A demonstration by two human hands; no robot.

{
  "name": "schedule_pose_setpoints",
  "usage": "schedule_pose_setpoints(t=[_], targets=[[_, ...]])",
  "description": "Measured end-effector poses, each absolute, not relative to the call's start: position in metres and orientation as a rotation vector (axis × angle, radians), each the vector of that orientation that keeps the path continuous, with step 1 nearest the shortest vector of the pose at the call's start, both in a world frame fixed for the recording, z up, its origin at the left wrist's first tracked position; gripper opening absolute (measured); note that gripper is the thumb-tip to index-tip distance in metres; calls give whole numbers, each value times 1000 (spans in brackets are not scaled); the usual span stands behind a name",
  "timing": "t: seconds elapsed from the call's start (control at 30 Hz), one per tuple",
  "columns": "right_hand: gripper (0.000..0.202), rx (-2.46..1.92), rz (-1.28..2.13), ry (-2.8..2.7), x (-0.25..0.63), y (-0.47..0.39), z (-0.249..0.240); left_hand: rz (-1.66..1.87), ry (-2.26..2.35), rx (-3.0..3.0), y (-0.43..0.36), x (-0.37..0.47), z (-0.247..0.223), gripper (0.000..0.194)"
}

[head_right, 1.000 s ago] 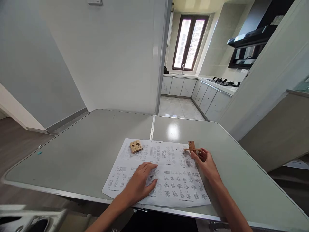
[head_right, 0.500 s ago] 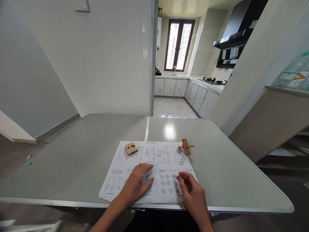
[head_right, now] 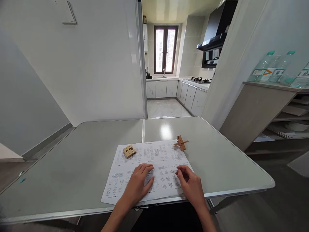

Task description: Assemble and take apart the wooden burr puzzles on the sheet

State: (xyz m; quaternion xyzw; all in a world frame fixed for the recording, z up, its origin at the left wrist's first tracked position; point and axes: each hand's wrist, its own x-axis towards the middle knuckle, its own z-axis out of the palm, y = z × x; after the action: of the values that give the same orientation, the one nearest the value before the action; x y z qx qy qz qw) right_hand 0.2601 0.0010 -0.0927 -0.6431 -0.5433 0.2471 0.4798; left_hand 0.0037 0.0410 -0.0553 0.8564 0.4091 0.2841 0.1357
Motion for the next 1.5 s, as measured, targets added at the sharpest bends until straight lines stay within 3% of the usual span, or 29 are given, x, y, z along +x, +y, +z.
schedule_pose_setpoints(t=[0.7, 1.5], targets=[[36, -1551, 607, -1307, 256, 0, -83, 874, 1150, 2402, 44, 3, -49, 21], [44, -1551, 627, -1318, 259, 0, -89, 910, 1136, 2354, 46, 4, -48, 21]])
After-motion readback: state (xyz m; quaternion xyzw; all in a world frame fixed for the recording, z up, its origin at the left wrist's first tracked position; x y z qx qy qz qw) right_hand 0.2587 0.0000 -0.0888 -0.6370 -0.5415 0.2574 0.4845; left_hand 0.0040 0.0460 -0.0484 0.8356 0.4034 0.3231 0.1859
